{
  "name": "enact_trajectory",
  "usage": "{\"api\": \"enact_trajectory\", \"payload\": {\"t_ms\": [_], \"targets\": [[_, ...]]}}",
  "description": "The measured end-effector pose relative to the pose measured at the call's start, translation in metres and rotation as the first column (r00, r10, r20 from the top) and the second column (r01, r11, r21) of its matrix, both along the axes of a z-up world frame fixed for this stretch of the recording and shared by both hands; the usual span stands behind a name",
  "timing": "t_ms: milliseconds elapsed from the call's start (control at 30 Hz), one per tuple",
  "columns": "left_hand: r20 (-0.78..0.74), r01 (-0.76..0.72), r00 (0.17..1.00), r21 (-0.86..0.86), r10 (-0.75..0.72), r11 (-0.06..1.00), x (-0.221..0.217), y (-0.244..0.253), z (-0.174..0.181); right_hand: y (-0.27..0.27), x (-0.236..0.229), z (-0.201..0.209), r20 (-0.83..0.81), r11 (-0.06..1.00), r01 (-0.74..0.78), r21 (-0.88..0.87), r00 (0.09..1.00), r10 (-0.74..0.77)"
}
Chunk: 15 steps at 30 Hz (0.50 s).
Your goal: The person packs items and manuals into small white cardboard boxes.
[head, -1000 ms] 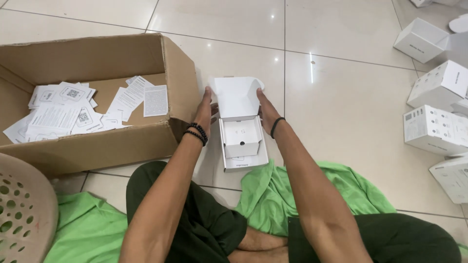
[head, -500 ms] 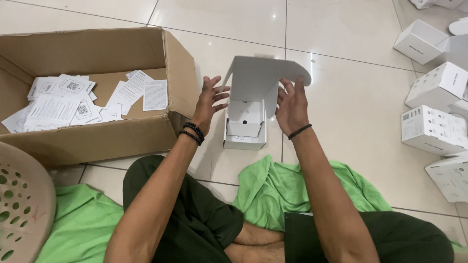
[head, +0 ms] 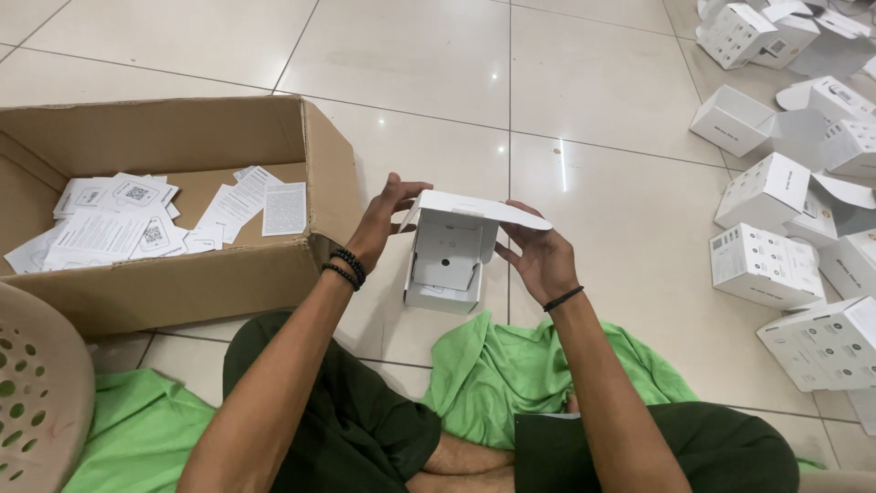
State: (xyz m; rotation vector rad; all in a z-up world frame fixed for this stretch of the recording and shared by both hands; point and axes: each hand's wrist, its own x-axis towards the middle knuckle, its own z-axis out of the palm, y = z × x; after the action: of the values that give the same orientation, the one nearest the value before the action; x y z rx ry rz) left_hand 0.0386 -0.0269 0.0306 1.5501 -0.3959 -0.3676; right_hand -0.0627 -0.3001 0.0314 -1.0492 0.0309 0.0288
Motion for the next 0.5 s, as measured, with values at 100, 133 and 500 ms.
{"api": "enact_trajectory", "payload": {"t_ms": [100, 133, 500], "targets": [[-0.004, 0.009, 1.0, 0.063, -0.008, 0.998, 0.006, -0.004, -0.009, 0.002, -0.004, 0.01, 0.004, 0.999, -0.014, 0.036, 1.0, 0.014], [-0.001, 0.009, 1.0, 0.062, -0.009, 0.998, 0.005, -0.004, -0.007, 0.004, -0.006, 0.013, 0.008, 0.999, -0.014, 0.035, 1.0, 0.013], [0.137, 0.0, 0.989, 0.388, -0.058, 0.922, -0.038, 0.008, -0.02, 0.001, -0.008, -0.034, 0.072, 0.647, 0.063, -0.76, 0.997, -0.012]]}}
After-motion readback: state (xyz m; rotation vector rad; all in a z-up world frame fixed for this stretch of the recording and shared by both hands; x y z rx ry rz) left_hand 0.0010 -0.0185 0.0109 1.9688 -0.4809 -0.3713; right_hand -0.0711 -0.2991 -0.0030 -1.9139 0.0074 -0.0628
